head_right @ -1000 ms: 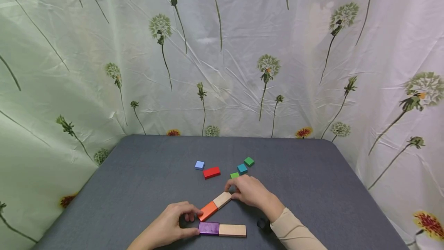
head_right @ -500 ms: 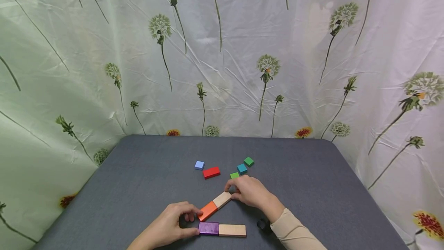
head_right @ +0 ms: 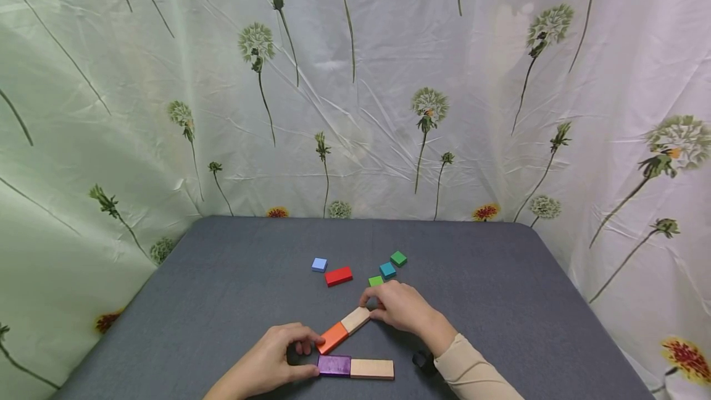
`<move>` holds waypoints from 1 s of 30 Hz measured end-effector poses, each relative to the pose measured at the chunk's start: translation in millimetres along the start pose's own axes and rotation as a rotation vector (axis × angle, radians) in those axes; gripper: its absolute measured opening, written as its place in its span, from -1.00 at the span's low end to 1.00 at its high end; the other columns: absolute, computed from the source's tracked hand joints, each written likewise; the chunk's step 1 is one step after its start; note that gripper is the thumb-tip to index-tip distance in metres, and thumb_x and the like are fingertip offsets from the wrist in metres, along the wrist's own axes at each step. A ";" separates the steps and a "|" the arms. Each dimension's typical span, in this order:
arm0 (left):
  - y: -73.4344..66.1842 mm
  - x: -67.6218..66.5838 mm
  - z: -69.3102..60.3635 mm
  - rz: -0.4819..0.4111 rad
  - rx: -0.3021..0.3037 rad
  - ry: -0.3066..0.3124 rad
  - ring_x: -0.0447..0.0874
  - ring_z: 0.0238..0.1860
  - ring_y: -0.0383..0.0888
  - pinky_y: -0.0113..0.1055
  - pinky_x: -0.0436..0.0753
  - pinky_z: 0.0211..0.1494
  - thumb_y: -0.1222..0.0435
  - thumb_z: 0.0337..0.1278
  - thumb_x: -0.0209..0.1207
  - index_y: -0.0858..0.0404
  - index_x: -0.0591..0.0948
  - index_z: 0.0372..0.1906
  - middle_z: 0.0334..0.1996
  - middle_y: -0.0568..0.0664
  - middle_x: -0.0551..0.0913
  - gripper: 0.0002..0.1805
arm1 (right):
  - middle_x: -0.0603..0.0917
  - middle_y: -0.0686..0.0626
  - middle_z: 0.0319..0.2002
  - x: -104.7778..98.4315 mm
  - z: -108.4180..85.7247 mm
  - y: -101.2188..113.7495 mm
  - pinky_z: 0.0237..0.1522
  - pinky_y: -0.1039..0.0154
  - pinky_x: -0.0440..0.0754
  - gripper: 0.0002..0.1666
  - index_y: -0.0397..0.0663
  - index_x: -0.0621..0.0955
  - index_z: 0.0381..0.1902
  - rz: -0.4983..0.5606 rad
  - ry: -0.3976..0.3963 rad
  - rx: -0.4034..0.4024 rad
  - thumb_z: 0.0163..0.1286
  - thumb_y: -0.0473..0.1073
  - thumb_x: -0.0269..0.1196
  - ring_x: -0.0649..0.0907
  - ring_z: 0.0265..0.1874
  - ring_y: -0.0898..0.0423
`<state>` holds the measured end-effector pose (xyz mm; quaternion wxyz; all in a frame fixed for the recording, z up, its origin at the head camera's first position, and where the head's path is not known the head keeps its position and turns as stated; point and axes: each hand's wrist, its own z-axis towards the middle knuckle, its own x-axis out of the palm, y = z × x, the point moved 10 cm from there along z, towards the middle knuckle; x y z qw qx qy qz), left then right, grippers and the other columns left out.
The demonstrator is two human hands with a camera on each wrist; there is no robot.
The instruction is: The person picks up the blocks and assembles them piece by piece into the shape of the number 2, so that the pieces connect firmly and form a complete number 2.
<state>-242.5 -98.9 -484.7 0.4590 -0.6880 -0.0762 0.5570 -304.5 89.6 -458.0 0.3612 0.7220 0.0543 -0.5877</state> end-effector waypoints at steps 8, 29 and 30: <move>1.2 1.4 0.9 0.004 -0.019 0.005 0.51 -0.31 -0.46 -0.47 0.54 -0.22 0.05 0.07 0.61 -0.02 0.78 0.00 -0.33 -0.35 0.59 -0.61 | 0.44 0.21 -0.54 -3.7 1.7 -1.9 -0.49 0.38 0.25 -0.72 0.09 0.77 0.07 0.012 -0.006 -0.014 0.42 -0.19 0.47 0.36 -0.57 0.35; 2.6 1.8 0.7 0.001 -0.028 0.005 0.50 -0.31 -0.46 -0.48 0.54 -0.22 0.08 0.06 0.61 -0.04 0.77 -0.01 -0.35 -0.34 0.58 -0.63 | 0.49 0.13 -0.60 -26.7 4.3 -41.3 -0.54 0.32 0.25 -0.68 0.12 0.78 0.07 -0.038 -0.223 0.255 0.38 -0.07 0.52 0.41 -0.65 0.22; 2.6 1.7 0.6 0.004 -0.027 0.005 0.50 -0.31 -0.46 -0.48 0.54 -0.22 0.08 0.06 0.61 -0.04 0.77 -0.01 -0.35 -0.34 0.58 -0.63 | 0.49 0.12 -0.60 -27.5 4.7 -42.4 -0.55 0.31 0.24 -0.67 0.10 0.78 0.08 -0.040 -0.235 0.268 0.38 -0.06 0.52 0.41 -0.65 0.21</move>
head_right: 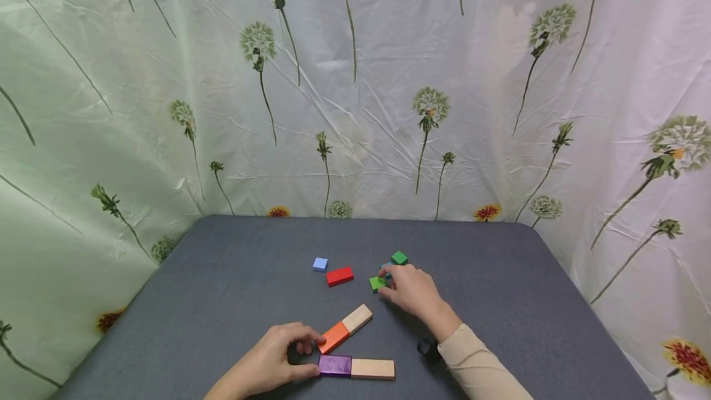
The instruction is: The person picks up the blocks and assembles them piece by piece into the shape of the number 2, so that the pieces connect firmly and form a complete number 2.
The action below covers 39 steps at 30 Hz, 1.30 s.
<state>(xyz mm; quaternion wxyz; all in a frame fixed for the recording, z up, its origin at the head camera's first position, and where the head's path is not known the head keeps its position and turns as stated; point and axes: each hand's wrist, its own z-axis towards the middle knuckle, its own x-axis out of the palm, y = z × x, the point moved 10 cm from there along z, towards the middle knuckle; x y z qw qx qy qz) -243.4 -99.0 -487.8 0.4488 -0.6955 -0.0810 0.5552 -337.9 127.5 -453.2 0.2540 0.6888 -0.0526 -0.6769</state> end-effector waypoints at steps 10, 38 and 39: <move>1.0 0.5 -0.2 -0.002 -0.004 0.003 0.51 -0.31 -0.46 -0.48 0.54 -0.22 0.07 0.07 0.61 -0.06 0.77 0.00 -0.35 -0.34 0.59 -0.62 | 0.53 0.12 -0.60 3.5 6.6 -5.9 -0.58 0.27 0.31 -0.60 0.04 0.78 0.08 -0.048 -0.054 0.071 0.35 0.03 0.54 0.46 -0.65 0.19; 0.5 0.0 -0.1 0.006 -0.006 0.000 0.50 -0.31 -0.45 -0.47 0.54 -0.21 0.08 0.06 0.61 -0.06 0.77 0.00 -0.35 -0.34 0.58 -0.62 | 0.64 0.11 -0.48 8.9 10.9 1.3 -0.52 0.22 0.47 -0.56 0.05 0.80 0.01 -0.046 -0.061 0.085 0.28 0.11 0.58 0.56 -0.52 0.20; 0.2 -0.5 0.0 0.006 0.001 -0.003 0.51 -0.31 -0.46 -0.47 0.54 -0.21 0.08 0.06 0.61 -0.06 0.77 0.00 -0.34 -0.34 0.58 -0.62 | 0.64 0.11 -0.49 9.3 10.9 2.0 -0.52 0.22 0.46 -0.58 0.05 0.80 0.01 -0.037 -0.058 0.081 0.29 0.09 0.58 0.56 -0.53 0.21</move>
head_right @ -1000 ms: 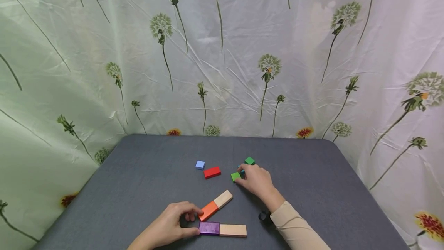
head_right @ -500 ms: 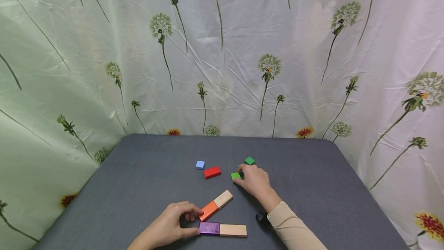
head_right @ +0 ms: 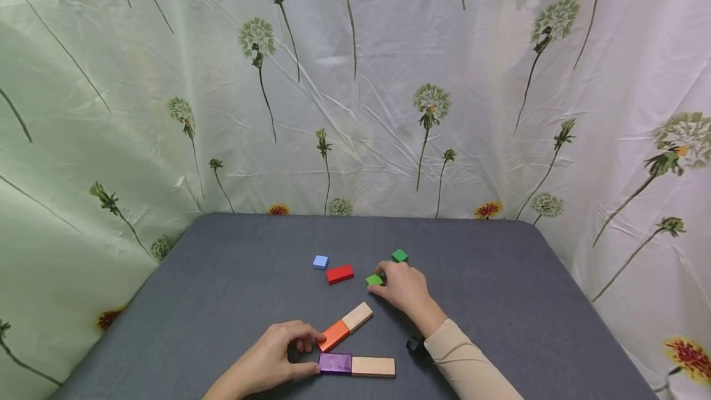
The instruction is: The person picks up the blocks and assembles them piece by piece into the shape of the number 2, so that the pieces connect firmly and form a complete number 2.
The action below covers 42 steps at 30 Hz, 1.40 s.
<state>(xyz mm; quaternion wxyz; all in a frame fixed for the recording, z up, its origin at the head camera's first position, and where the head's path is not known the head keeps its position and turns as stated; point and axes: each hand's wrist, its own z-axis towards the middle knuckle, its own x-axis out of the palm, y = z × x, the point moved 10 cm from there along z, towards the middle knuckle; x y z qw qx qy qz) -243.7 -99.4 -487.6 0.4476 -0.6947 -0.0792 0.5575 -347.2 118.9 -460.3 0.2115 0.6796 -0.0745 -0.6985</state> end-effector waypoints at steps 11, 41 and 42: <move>-0.3 -0.6 -0.6 -0.003 0.016 -0.001 0.50 -0.31 -0.46 -0.47 0.55 -0.20 0.08 0.07 0.61 -0.05 0.77 -0.01 -0.34 -0.34 0.58 -0.63 | 0.57 0.12 -0.53 2.3 -3.3 7.8 -0.48 0.27 0.39 -0.64 0.08 0.81 0.05 0.040 0.060 -0.065 0.30 -0.07 0.58 0.49 -0.55 0.21; -0.9 0.5 0.8 -0.009 0.016 -0.002 0.51 -0.30 -0.46 -0.47 0.55 -0.20 0.07 0.07 0.61 -0.05 0.77 0.00 -0.33 -0.34 0.59 -0.62 | 0.49 0.12 -0.60 8.8 -11.9 15.5 -0.49 0.35 0.21 -0.62 0.17 0.80 0.15 0.072 0.253 -0.188 0.40 -0.18 0.49 0.39 -0.60 0.25; 0.1 0.6 0.8 -0.011 0.007 0.002 0.51 -0.30 -0.45 -0.47 0.55 -0.20 0.07 0.07 0.61 -0.05 0.78 0.00 -0.33 -0.34 0.59 -0.62 | 0.48 0.12 -0.60 9.2 -12.2 15.7 -0.49 0.35 0.21 -0.62 0.17 0.80 0.15 0.073 0.255 -0.189 0.40 -0.18 0.49 0.38 -0.60 0.25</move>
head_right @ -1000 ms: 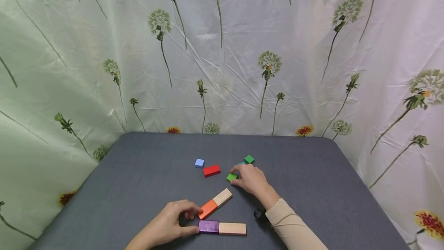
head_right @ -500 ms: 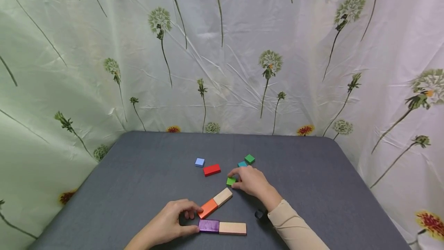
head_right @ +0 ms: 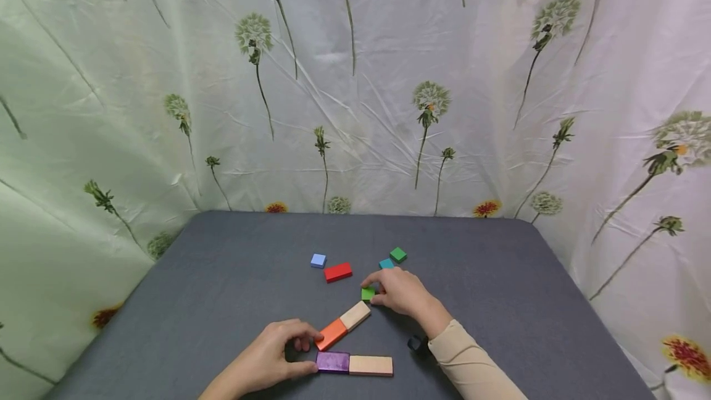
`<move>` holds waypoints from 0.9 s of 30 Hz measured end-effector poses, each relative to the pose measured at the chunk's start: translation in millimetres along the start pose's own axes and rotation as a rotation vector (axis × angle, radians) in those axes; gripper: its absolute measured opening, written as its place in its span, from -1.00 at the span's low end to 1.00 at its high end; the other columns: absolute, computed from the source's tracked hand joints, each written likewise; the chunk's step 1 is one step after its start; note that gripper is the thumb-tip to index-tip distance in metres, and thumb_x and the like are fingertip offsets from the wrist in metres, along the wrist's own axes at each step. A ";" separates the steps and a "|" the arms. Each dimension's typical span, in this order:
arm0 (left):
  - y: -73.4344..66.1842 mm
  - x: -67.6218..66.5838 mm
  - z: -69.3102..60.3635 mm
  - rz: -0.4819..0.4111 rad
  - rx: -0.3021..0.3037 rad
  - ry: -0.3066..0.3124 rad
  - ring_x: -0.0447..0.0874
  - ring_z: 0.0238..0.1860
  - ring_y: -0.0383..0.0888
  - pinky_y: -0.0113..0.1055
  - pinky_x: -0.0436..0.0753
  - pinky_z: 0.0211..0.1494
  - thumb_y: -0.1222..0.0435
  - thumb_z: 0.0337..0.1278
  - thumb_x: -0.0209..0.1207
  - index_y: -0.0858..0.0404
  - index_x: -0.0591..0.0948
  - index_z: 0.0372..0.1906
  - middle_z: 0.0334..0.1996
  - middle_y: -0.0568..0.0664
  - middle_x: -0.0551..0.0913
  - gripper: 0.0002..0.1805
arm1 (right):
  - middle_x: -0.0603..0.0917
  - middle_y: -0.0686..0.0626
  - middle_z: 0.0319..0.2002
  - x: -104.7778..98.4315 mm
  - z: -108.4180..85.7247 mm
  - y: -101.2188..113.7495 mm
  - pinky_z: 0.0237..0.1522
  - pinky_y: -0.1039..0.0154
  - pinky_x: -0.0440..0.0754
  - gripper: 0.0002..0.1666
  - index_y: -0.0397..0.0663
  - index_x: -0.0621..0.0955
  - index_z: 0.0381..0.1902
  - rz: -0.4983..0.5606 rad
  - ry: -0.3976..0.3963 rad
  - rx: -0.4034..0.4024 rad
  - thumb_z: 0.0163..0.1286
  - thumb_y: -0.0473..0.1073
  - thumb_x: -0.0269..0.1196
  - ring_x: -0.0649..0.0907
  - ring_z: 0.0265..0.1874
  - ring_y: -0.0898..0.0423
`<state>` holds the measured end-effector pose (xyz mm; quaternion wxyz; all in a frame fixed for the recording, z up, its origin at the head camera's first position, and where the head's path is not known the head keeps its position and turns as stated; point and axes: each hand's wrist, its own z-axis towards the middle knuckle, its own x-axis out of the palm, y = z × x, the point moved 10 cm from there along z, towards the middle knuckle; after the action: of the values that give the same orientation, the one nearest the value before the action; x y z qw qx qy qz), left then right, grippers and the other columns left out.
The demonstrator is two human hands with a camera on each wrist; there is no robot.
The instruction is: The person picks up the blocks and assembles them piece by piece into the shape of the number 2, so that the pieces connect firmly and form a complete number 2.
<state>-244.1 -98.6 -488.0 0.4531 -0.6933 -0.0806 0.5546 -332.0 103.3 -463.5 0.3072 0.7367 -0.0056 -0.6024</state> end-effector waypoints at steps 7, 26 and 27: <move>1.3 0.0 -0.7 -0.004 -0.006 0.008 0.52 -0.29 -0.45 -0.46 0.55 -0.20 0.06 0.08 0.61 -0.05 0.78 0.01 -0.31 -0.34 0.61 -0.61 | 0.48 0.12 -0.61 2.0 0.3 1.3 -0.48 0.34 0.22 -0.63 0.17 0.80 0.15 -0.002 0.004 -0.013 0.40 -0.20 0.49 0.39 -0.60 0.25; 0.8 -0.4 -0.7 -0.004 0.011 0.003 0.52 -0.29 -0.47 -0.47 0.56 -0.20 0.05 0.08 0.60 -0.05 0.77 0.00 -0.31 -0.35 0.61 -0.62 | 0.50 0.14 -0.58 -0.5 -2.9 3.3 -0.49 0.33 0.24 -0.61 0.09 0.78 0.17 -0.016 0.012 -0.046 0.39 -0.16 0.50 0.41 -0.58 0.24; 0.9 -0.5 -0.7 -0.003 0.011 0.003 0.52 -0.29 -0.46 -0.47 0.56 -0.20 0.05 0.08 0.60 -0.05 0.77 0.00 -0.31 -0.35 0.61 -0.62 | 0.51 0.14 -0.57 -1.0 -3.4 3.4 -0.48 0.33 0.25 -0.61 0.09 0.78 0.17 -0.019 0.012 -0.046 0.39 -0.15 0.50 0.42 -0.58 0.24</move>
<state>-244.1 -99.8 -488.3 0.4578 -0.6916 -0.0779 0.5532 -328.1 102.4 -460.7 0.3183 0.7329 0.0171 -0.6010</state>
